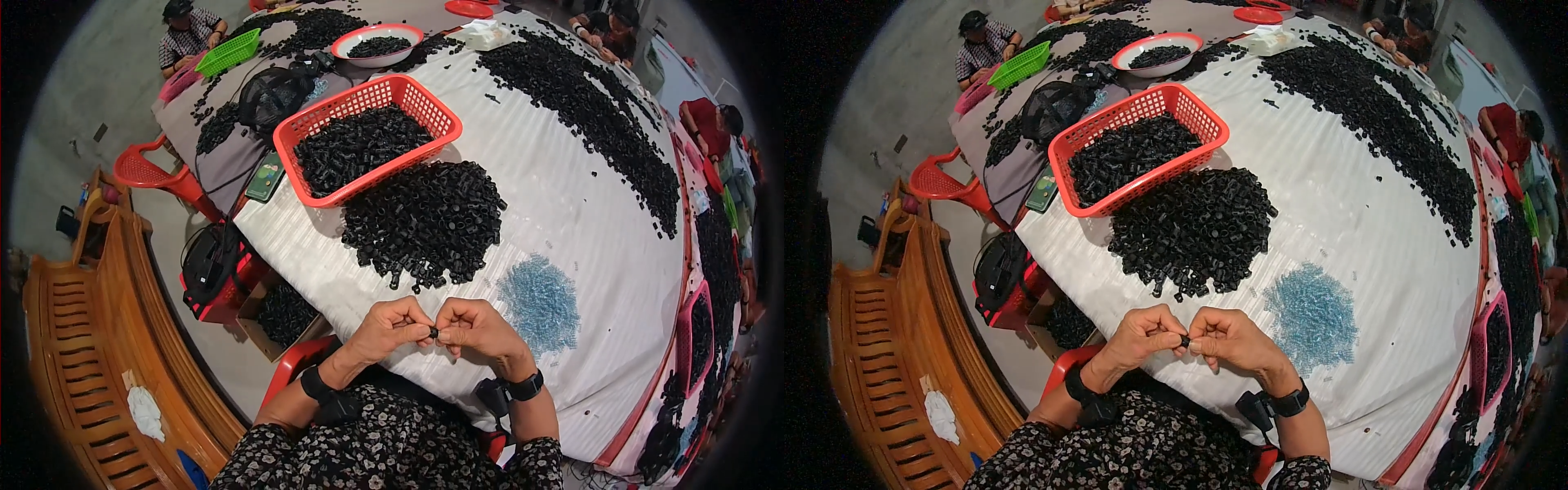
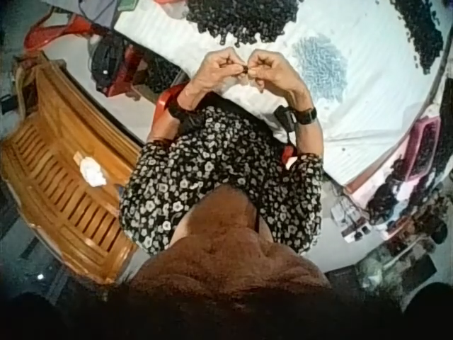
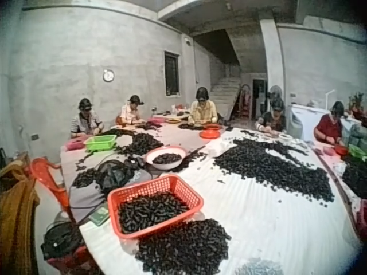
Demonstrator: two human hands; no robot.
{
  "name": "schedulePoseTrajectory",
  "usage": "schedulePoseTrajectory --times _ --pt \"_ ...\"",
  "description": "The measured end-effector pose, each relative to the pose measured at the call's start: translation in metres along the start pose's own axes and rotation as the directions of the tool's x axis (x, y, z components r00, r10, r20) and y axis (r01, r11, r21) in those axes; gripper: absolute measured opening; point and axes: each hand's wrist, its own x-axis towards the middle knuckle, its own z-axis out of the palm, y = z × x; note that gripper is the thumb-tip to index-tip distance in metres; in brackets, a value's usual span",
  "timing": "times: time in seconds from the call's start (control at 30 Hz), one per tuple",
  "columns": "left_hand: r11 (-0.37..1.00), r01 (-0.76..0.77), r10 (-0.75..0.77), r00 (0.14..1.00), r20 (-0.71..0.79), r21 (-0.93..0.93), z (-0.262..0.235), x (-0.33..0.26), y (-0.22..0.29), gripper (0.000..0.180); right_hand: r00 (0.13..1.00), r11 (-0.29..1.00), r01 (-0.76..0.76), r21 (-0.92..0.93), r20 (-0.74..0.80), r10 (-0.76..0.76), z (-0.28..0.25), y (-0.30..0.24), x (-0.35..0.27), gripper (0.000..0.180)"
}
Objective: Sorting and inspecting small black shoe components at a large communal table.
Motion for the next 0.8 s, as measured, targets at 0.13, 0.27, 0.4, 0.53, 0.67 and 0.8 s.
schedulePoseTrajectory --times 0.13,0.27,0.4,0.53,0.67,0.8 --pt "1.000 0.021 -0.021 0.999 -0.047 -0.005 0.001 -0.002 -0.004 0.008 0.998 0.995 0.064 -0.079 -0.008 -0.065 -0.001 0.004 0.000 0.015" --pt "0.997 0.000 0.001 1.000 -0.014 0.080 0.001 -0.001 -0.009 0.008 1.000 0.992 0.017 -0.122 0.022 -0.015 -0.008 0.003 -0.001 0.013" --pt "1.000 0.005 -0.004 0.999 -0.032 0.023 0.002 -0.001 -0.010 0.008 0.997 0.984 0.072 -0.160 -0.013 -0.075 -0.003 0.001 0.000 0.013" --pt "0.998 0.023 -0.028 0.994 -0.108 -0.053 0.007 0.004 -0.009 0.008 0.977 0.989 0.142 -0.041 -0.152 -0.147 0.003 -0.001 0.000 0.010" --pt "0.996 -0.048 0.037 0.990 -0.138 -0.075 0.010 0.007 -0.010 0.006 0.962 0.979 0.197 -0.057 -0.183 -0.204 -0.001 0.003 0.002 0.010" --pt "0.998 -0.068 0.067 0.993 -0.095 -0.010 0.007 0.007 -0.008 0.007 0.967 0.980 0.189 -0.066 -0.159 -0.197 -0.004 0.003 0.002 0.012"
